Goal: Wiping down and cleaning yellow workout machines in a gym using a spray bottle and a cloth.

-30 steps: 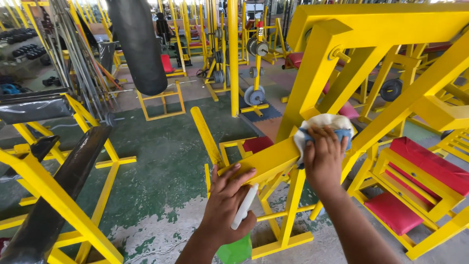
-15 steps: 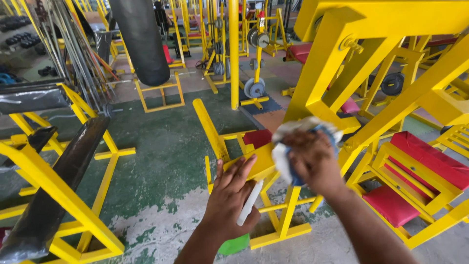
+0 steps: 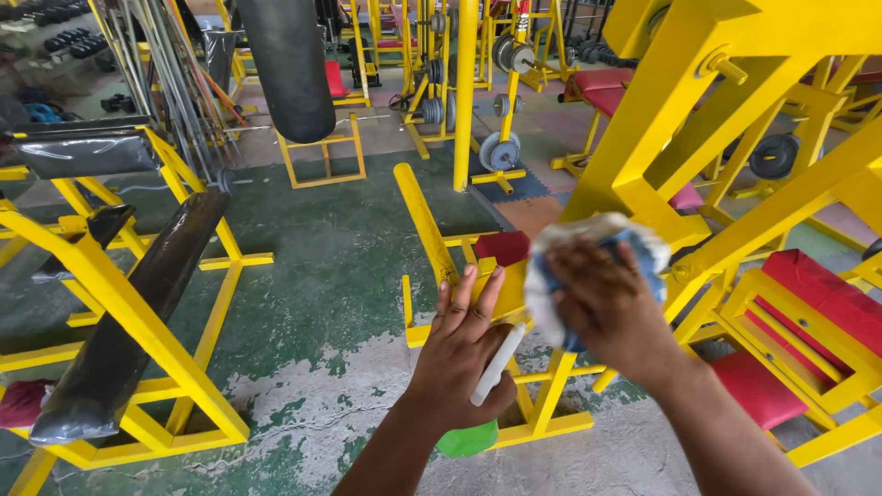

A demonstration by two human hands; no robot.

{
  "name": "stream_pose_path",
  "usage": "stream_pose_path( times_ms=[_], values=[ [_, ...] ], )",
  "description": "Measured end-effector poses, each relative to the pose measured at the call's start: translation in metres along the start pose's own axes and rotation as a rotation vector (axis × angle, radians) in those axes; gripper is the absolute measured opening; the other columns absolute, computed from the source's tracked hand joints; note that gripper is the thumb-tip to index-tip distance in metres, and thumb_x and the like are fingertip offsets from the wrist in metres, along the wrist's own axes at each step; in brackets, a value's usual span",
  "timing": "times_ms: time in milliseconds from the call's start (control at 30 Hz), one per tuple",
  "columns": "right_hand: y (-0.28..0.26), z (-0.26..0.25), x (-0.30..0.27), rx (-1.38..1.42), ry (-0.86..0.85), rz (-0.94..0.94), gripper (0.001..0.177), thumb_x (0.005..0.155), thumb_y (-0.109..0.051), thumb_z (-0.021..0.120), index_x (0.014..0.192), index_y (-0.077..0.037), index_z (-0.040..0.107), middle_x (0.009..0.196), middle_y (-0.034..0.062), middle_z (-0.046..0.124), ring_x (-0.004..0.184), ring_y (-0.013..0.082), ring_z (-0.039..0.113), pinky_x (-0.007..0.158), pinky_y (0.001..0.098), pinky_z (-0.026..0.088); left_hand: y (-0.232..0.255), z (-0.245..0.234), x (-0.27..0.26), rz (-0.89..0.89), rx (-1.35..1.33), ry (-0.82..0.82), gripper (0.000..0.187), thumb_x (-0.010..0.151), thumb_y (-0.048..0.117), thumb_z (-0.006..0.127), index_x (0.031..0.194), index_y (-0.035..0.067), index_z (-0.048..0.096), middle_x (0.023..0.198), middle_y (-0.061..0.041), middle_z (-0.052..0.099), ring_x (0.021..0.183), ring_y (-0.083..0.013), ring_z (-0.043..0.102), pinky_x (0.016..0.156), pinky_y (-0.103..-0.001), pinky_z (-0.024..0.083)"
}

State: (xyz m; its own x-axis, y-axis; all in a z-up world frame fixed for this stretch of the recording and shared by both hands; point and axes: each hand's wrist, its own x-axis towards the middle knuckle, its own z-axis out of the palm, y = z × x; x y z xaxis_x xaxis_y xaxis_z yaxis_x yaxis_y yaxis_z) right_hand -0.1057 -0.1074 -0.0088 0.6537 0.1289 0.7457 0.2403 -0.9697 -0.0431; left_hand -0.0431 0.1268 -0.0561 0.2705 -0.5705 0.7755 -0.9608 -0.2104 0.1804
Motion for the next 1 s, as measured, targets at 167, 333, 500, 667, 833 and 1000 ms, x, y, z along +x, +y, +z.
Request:
stream_pose_path(
  times_ms=[167, 333, 500, 667, 833, 1000],
  values=[
    [-0.030, -0.001, 0.003, 0.157, -0.184, -0.210, 0.045, 0.086, -0.010, 0.068, 0.131, -0.010, 0.066, 0.141, 0.0105, 0.062, 0.143, 0.0303, 0.047, 0.122, 0.0549, 0.023, -0.005, 0.008, -0.006, 0.030, -0.023, 0.043, 0.030, 0.076, 0.022, 0.065, 0.100, 0.004, 0.071, 0.170, -0.021, 0.028, 0.160, -0.0481, 0.014, 0.128, -0.065, 0.013],
    [-0.022, 0.000, 0.022, 0.273, -0.314, -0.287, 0.048, 0.084, -0.001, 0.069, 0.131, -0.010, 0.066, 0.141, 0.0094, 0.063, 0.145, 0.0289, 0.044, 0.121, 0.0535, 0.023, -0.009, 0.010, -0.005, 0.049, -0.042, 0.068, 0.028, 0.078, 0.022, 0.065, 0.097, 0.003, 0.072, 0.172, -0.022, 0.026, 0.162, -0.0498, 0.010, 0.130, -0.065, 0.010],
    [-0.006, 0.011, 0.037, 0.274, -0.497, -0.316, 0.050, 0.079, -0.001, 0.070, 0.127, -0.012, 0.069, 0.139, 0.0042, 0.064, 0.146, 0.0261, 0.039, 0.121, 0.0519, 0.016, -0.012, 0.009, -0.004, 0.040, -0.110, 0.083, 0.025, 0.073, 0.019, 0.066, 0.091, 0.004, 0.072, 0.170, -0.023, 0.026, 0.160, -0.0521, 0.009, 0.128, -0.066, 0.007],
    [-0.009, 0.019, 0.061, 0.386, -0.578, -0.239, 0.051, 0.085, 0.003, 0.065, 0.133, -0.015, 0.067, 0.144, 0.0026, 0.062, 0.146, 0.0227, 0.042, 0.123, 0.0489, 0.017, -0.008, 0.012, -0.003, 0.040, -0.089, 0.099, 0.032, 0.074, 0.019, 0.064, 0.103, 0.008, 0.074, 0.170, -0.025, 0.026, 0.161, -0.0528, 0.012, 0.129, -0.065, 0.008],
    [-0.005, 0.043, 0.077, 0.357, -0.458, -0.411, 0.045, 0.088, -0.001, 0.065, 0.129, -0.019, 0.068, 0.145, -0.0001, 0.063, 0.150, 0.0234, 0.043, 0.127, 0.0419, 0.027, -0.009, 0.019, -0.006, 0.009, -0.058, 0.098, 0.045, 0.080, 0.019, 0.059, 0.121, 0.010, 0.073, 0.169, -0.036, 0.020, 0.161, -0.0564, 0.011, 0.130, -0.065, 0.009],
    [-0.006, 0.050, 0.097, 0.433, -0.610, -0.484, 0.042, 0.094, -0.004, 0.064, 0.135, -0.014, 0.068, 0.148, 0.0023, 0.060, 0.147, 0.0251, 0.040, 0.122, 0.0445, 0.024, -0.012, 0.031, -0.008, 0.038, 0.018, 0.160, 0.044, 0.084, 0.025, 0.060, 0.122, 0.005, 0.072, 0.167, -0.037, 0.021, 0.159, -0.0560, 0.012, 0.128, -0.066, 0.006]
  ],
)
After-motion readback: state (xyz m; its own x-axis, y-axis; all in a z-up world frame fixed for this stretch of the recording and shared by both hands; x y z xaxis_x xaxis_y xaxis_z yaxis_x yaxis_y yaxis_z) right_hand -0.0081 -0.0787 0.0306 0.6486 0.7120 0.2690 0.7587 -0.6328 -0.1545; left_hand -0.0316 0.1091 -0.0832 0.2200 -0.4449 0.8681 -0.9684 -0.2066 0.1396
